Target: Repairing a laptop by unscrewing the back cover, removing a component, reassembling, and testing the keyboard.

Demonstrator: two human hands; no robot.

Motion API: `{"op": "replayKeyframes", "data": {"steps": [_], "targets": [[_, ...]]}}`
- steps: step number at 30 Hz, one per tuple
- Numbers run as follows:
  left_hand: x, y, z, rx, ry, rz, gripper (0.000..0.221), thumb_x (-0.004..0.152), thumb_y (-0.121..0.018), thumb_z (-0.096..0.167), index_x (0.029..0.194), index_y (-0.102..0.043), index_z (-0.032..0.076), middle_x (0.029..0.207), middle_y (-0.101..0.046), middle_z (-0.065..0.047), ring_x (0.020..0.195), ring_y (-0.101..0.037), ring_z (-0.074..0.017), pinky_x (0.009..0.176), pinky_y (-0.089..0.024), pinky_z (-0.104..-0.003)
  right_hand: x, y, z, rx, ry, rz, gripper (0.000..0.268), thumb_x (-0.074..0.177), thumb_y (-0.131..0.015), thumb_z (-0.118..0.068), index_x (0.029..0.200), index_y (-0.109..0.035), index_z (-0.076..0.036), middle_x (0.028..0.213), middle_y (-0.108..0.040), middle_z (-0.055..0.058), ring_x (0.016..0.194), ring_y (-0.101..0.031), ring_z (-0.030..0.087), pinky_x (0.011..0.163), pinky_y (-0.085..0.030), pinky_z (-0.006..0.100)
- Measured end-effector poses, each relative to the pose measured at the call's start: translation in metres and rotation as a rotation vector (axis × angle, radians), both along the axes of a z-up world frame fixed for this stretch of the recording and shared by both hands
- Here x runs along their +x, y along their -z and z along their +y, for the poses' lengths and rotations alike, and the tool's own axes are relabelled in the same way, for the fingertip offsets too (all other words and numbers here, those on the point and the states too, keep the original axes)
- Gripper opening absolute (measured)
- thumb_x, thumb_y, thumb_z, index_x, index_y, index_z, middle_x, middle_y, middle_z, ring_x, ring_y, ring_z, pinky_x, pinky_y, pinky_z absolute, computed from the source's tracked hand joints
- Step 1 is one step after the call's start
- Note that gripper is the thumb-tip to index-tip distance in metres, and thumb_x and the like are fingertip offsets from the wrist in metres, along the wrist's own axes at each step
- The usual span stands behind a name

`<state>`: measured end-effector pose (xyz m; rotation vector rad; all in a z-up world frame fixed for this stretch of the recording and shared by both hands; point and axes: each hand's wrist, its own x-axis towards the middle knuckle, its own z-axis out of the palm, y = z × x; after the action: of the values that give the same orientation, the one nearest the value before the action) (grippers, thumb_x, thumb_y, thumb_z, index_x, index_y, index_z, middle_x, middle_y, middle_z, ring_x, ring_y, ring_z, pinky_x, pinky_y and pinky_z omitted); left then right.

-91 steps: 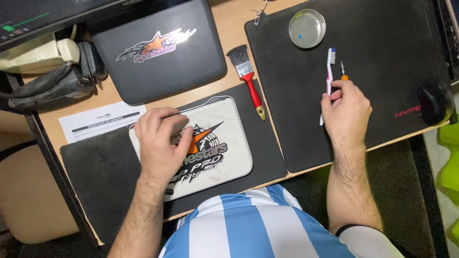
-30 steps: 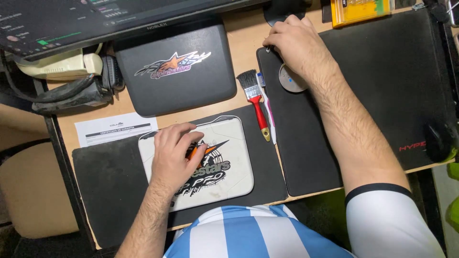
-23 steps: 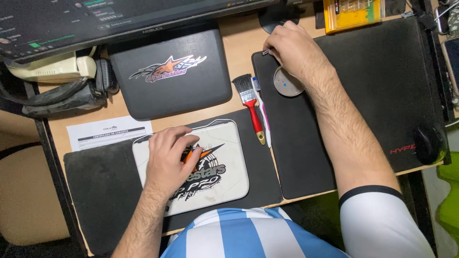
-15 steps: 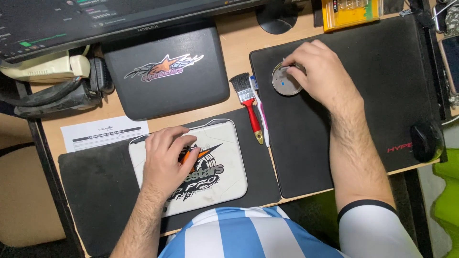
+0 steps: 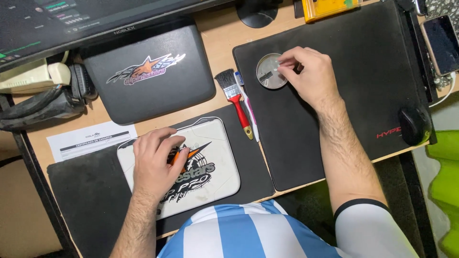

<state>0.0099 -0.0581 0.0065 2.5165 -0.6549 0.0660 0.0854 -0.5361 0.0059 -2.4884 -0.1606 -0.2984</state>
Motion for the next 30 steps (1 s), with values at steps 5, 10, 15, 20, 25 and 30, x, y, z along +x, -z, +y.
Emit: {"op": "replayKeyframes", "data": {"steps": [5, 10, 15, 20, 25, 30], "targets": [[0.001, -0.004, -0.002, -0.024, 0.026, -0.043, 0.024, 0.11, -0.088, 0.027, 0.132, -0.082, 0.017, 0.144, -0.077, -0.006, 0.132, -0.071, -0.0333, 0.117, -0.048, -0.057, 0.002, -0.001, 0.004, -0.073, -0.074, -0.048, 0.009, 0.116, -0.091, 0.001, 0.123, -0.094, -0.004, 0.117, -0.093, 0.007, 0.102, -0.081, 0.026, 0.094, -0.065, 0.043], [0.0, -0.004, -0.001, -0.023, 0.026, -0.048, 0.025, 0.11, -0.089, 0.027, 0.132, -0.083, 0.017, 0.145, -0.077, -0.006, 0.133, -0.071, -0.0327, 0.117, -0.048, -0.056, 0.002, -0.001, 0.004, -0.067, -0.064, -0.068, 0.018, 0.108, -0.103, 0.002, 0.112, -0.086, -0.004, 0.104, -0.082, 0.007, 0.095, -0.072, 0.024, 0.088, -0.061, 0.041], [0.001, -0.002, 0.0, -0.021, 0.031, -0.048, 0.025, 0.111, -0.088, 0.027, 0.133, -0.082, 0.017, 0.144, -0.077, -0.007, 0.133, -0.071, -0.0331, 0.117, -0.048, -0.057, 0.02, 0.014, -0.031, 0.023, 0.207, -0.127, 0.038, 0.108, -0.105, -0.007, 0.136, -0.079, -0.007, 0.125, -0.064, 0.01, 0.106, -0.067, 0.022, 0.085, -0.061, 0.038], [0.0, -0.002, -0.001, -0.012, 0.031, -0.055, 0.024, 0.11, -0.088, 0.027, 0.131, -0.082, 0.017, 0.144, -0.077, -0.007, 0.132, -0.072, -0.0325, 0.116, -0.048, -0.057, 0.073, 0.048, -0.089, -0.092, 0.427, -0.185, 0.086, 0.099, -0.12, -0.022, 0.151, -0.055, -0.002, 0.146, -0.052, 0.021, 0.139, -0.057, 0.047, 0.124, -0.043, 0.06], [0.001, -0.002, -0.001, -0.007, 0.029, -0.049, 0.025, 0.111, -0.087, 0.028, 0.133, -0.083, 0.017, 0.144, -0.078, -0.007, 0.133, -0.071, -0.0329, 0.116, -0.049, -0.056, 0.118, 0.06, -0.113, -0.274, 0.641, -0.024, 0.096, 0.089, -0.122, -0.067, 0.145, -0.074, -0.007, 0.15, -0.064, 0.024, 0.141, -0.044, 0.053, 0.117, -0.039, 0.071], [0.002, -0.002, 0.0, -0.018, 0.031, -0.052, 0.024, 0.112, -0.086, 0.028, 0.133, -0.082, 0.017, 0.144, -0.077, -0.007, 0.132, -0.071, -0.0328, 0.115, -0.049, -0.056, 0.114, 0.042, -0.121, -0.343, 0.571, 0.011, 0.087, 0.087, -0.117, -0.067, 0.141, -0.078, -0.011, 0.144, -0.068, 0.019, 0.134, -0.045, 0.053, 0.103, -0.041, 0.073]]}}
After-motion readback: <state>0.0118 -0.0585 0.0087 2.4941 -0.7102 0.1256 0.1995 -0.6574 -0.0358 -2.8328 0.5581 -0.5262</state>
